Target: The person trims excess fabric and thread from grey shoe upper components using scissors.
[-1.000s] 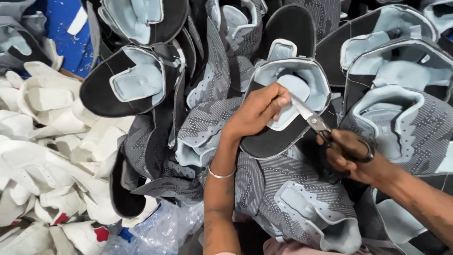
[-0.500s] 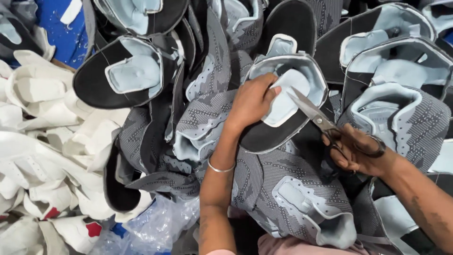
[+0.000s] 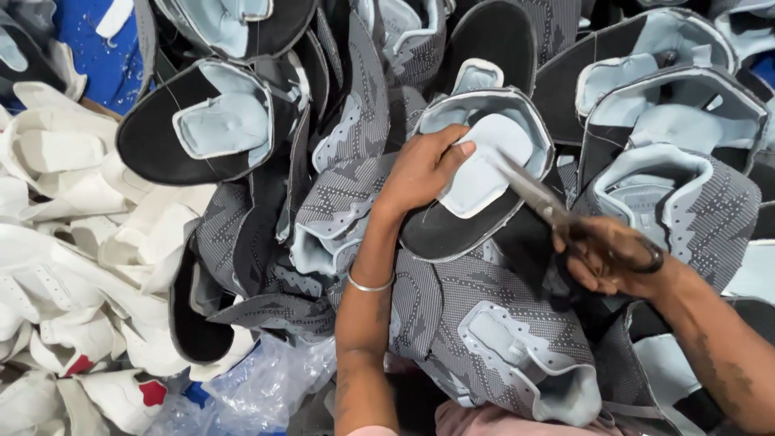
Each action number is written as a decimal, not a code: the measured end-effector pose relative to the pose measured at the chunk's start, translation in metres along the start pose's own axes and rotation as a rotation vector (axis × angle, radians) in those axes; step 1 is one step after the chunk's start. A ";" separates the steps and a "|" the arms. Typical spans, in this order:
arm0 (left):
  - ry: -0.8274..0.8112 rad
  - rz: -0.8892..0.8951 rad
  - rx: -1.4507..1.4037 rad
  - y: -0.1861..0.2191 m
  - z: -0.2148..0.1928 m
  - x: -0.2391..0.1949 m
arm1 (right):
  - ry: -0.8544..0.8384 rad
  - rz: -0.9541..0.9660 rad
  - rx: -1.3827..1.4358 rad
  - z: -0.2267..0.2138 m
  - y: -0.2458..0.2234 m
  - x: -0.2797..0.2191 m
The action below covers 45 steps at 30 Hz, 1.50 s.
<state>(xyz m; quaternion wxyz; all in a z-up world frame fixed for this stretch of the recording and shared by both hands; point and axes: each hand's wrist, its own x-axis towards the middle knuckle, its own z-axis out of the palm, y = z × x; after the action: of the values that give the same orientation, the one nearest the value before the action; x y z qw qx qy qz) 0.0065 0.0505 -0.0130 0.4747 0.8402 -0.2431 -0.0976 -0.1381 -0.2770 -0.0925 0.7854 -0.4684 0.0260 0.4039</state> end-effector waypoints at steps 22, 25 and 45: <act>-0.032 0.022 -0.136 -0.005 -0.004 0.000 | -0.103 -0.155 0.055 0.015 0.019 0.015; -0.047 0.033 -0.166 -0.014 0.000 0.001 | -0.119 -0.079 0.326 -0.007 0.041 0.017; 0.099 -0.046 -0.283 -0.024 0.005 -0.001 | 0.827 -0.304 -1.910 0.122 -0.062 -0.003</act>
<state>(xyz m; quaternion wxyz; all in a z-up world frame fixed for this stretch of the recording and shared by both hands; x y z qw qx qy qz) 0.0116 0.0578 -0.0358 0.5974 0.7741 -0.1839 -0.1004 -0.1401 -0.2010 0.0217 0.0619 -0.9927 -0.0963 -0.0376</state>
